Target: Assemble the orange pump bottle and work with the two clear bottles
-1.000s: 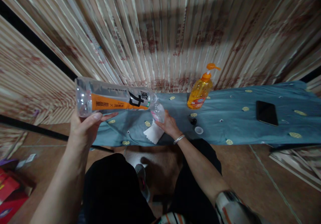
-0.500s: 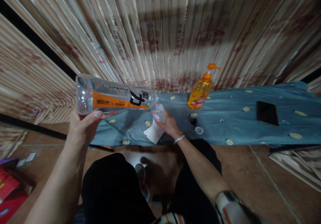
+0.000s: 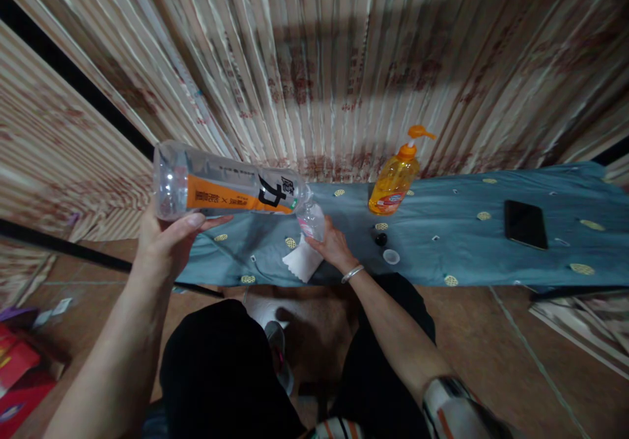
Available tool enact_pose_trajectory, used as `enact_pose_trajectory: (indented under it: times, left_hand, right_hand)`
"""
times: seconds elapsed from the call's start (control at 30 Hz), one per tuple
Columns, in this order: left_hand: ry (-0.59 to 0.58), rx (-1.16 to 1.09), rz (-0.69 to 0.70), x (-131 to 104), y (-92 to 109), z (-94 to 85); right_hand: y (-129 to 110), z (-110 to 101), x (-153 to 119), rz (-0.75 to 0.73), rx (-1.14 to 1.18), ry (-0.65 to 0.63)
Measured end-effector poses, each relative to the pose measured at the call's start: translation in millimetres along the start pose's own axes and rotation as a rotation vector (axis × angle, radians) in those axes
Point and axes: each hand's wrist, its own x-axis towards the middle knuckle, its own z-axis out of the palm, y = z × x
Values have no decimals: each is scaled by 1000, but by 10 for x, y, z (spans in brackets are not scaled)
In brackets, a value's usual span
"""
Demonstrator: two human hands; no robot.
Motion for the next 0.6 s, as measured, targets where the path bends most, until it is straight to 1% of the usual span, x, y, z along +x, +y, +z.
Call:
enact_pose_trajectory:
  times: [0.23, 0.33, 0.5, 0.6]
  left_hand:
    - [-12, 24, -7, 50, -69, -106]
    - [8, 16, -11, 59, -49, -94]
    - [-36, 17, -30, 64, 13, -42]
    - [-34, 29, -32, 90, 19, -40]
  right_hand:
    - [3, 5, 3, -7, -8, 16]
    - [0, 4, 3, -7, -12, 9]
    - [-11, -28, -4, -18, 5, 4]
    - [-18, -48, -8, -21, 14, -7]
